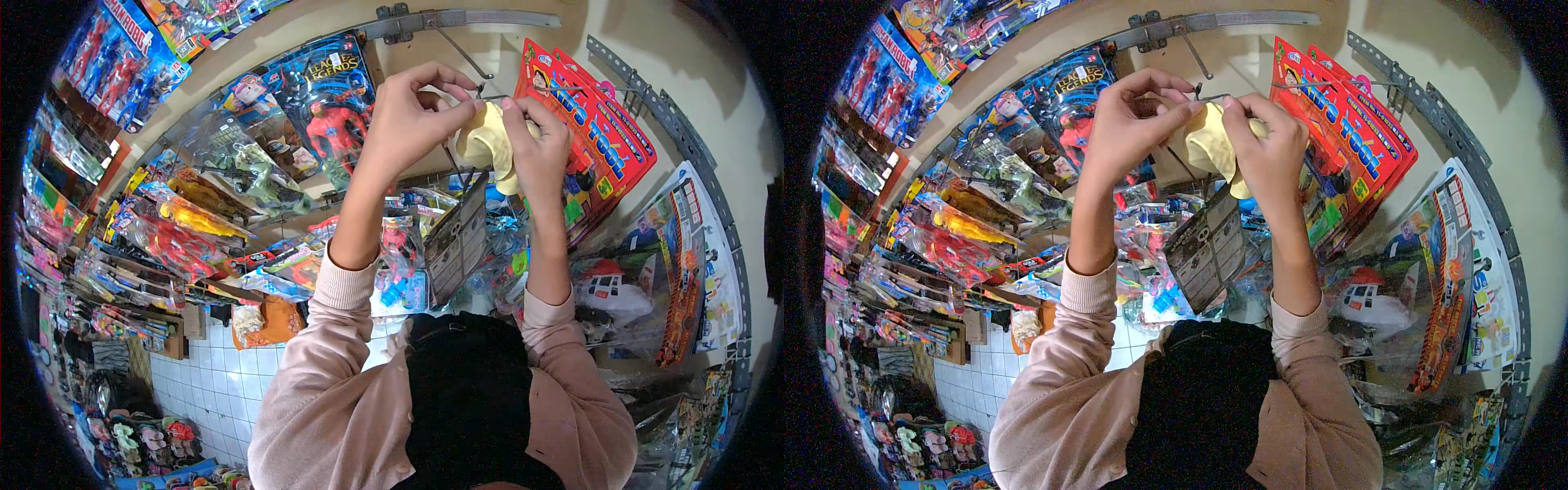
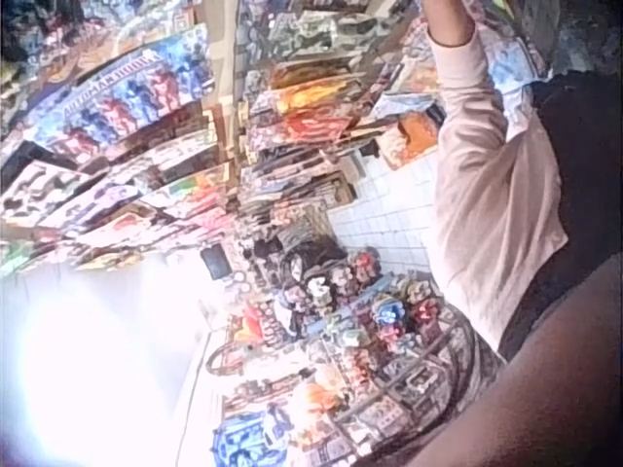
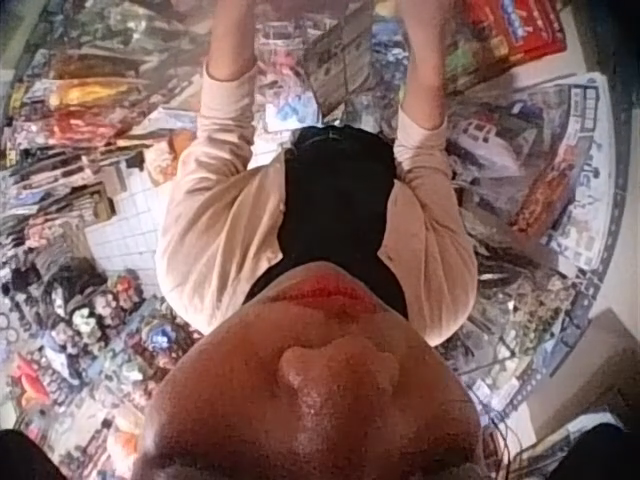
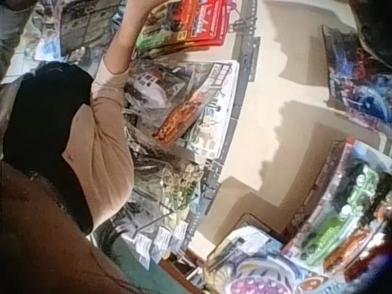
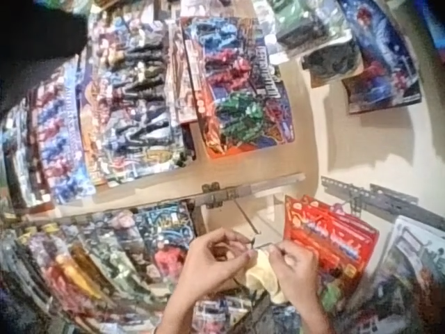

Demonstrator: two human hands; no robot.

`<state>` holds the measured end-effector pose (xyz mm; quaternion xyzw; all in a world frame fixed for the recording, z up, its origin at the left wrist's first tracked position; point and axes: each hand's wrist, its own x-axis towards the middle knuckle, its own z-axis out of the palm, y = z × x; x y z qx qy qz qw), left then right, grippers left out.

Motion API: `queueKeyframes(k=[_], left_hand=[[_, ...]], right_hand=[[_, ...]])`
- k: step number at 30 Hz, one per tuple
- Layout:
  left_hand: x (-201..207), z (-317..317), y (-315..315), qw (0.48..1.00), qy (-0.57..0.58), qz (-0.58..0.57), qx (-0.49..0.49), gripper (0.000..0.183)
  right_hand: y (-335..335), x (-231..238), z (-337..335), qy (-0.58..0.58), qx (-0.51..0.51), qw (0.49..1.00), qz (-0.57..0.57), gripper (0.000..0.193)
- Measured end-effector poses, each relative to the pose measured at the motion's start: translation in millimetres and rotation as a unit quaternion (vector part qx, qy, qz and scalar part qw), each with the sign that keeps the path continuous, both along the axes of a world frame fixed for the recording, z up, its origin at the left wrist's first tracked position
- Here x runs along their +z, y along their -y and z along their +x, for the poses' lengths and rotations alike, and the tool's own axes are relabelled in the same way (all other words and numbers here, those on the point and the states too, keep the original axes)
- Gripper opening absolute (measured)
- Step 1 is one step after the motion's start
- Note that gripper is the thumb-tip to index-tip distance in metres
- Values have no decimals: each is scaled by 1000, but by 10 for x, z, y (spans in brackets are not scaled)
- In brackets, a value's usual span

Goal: Clean and organize various toy packages on a store shelf using a cloth.

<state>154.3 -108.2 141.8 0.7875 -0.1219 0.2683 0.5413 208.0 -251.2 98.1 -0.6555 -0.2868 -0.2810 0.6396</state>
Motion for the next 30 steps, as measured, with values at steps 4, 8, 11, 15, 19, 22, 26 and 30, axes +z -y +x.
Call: queueKeyframes(k=[4,8,11,15,19,22,26,30], left_hand=[[12,-61,-13,1000,-6,-4,0,20],[17,-88,3,1000,8,-3,-13,19],[16,-96,10,1000,6,-16,-14,19],[32,-142,32,999,7,-32,-10,20],[25,-181,38,999,10,-37,0,19],[9,-214,32,998,5,-63,-12,19],[24,-268,69,998,0,-67,5,20],[32,-299,93,998,-3,-64,10,20]], right_hand=[[-26,-3,-5,0,22,1000,12,16],[-15,-5,21,-6,25,1000,4,16],[-20,1,21,-2,28,1000,2,16],[-40,5,24,1,31,1000,-2,16],[-48,-7,37,25,17,999,-23,16],[-69,-18,21,22,31,999,-19,16],[-65,-22,9,18,43,999,-24,16],[-55,-15,-16,8,60,998,-21,16]])
